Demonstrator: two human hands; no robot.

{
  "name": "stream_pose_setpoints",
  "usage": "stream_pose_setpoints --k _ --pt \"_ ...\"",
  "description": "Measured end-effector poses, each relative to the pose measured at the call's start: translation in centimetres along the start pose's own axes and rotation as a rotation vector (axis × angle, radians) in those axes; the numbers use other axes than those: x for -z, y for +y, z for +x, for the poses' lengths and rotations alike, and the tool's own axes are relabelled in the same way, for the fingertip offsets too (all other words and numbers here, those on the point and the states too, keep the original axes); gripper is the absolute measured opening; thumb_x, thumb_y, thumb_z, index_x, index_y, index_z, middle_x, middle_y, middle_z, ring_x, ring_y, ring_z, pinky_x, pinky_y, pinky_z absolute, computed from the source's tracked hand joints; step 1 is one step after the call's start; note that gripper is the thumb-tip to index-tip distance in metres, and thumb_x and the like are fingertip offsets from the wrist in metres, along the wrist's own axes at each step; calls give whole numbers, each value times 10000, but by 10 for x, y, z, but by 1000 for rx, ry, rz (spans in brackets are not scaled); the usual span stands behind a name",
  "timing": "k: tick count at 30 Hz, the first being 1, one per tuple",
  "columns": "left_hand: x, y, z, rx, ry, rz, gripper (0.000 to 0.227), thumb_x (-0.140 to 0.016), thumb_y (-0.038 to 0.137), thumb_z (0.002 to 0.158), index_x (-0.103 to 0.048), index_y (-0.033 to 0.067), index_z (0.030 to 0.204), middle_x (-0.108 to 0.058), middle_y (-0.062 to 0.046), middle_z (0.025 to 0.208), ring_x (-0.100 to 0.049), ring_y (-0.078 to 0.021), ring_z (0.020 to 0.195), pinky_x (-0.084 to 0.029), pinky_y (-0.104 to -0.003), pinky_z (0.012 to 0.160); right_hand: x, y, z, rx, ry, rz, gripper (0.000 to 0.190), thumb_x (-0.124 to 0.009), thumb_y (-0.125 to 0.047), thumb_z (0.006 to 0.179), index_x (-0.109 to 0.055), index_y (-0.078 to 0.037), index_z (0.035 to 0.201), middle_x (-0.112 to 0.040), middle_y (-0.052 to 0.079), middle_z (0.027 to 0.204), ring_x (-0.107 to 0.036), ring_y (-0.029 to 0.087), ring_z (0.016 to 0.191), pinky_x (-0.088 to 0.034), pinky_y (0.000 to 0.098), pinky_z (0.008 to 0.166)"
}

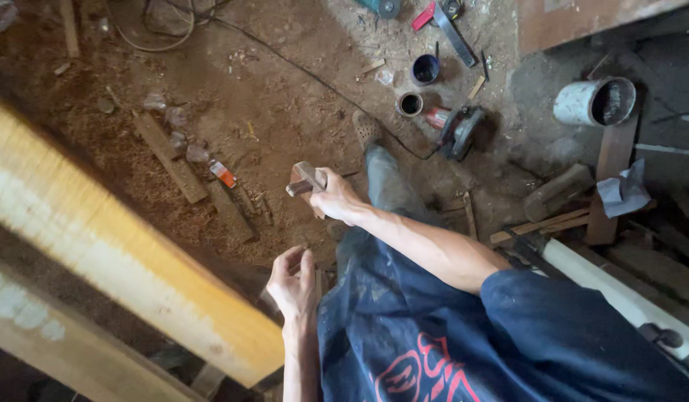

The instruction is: The person positions a long wooden plank on a workbench and aligns a thin wooden strip along its edge. They use a hammer to tap the strip into place, then pick up a mallet to further secure it. The person repeats this process with additional strips, occasionally adjusting their position and retrieving tools from the floor.

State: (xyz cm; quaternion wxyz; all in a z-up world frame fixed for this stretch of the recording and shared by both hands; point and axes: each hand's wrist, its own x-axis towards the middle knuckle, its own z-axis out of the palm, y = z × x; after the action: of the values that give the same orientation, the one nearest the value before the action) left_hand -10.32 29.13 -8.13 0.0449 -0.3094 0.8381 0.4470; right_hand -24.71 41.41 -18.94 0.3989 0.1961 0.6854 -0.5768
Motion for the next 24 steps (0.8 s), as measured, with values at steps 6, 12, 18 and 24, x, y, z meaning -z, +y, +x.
stream_pose_setpoints --k 6,12,18,24 --pt "-128 53 111 -19 -239 144 279 -741 259 913 -731 56 1104 -767 -159 992 -757 -282 879 -598 -382 794 80 33 144 -132 186 96 479 -713 -203 820 -504 -67 1229 -688 66 815 -688 165 597 -580 343 457" --pt "-269 17 216 160 -346 158 298 -716 296 889 -737 67 1079 -760 -168 1004 -744 -328 934 -585 -419 841 159 125 337 -76 313 -136 636 -705 -100 763 -440 -32 1338 -662 177 1076 -691 244 878 -609 400 656" --pt "-376 -69 260 427 -367 80 299 -710 275 872 -734 68 1087 -776 -154 1008 -755 -312 963 -583 -407 868 211 203 493 -8 312 -486 540 -764 -199 824 -597 4 1296 -646 245 1270 -613 373 1214 -453 453 1070" --pt "-399 -160 249 584 -306 24 292 -731 283 895 -748 75 1099 -789 -150 990 -785 -240 936 -610 -346 852 249 258 539 -73 330 -361 490 -765 -197 892 -558 -16 1298 -641 181 1201 -609 290 1074 -443 408 899"
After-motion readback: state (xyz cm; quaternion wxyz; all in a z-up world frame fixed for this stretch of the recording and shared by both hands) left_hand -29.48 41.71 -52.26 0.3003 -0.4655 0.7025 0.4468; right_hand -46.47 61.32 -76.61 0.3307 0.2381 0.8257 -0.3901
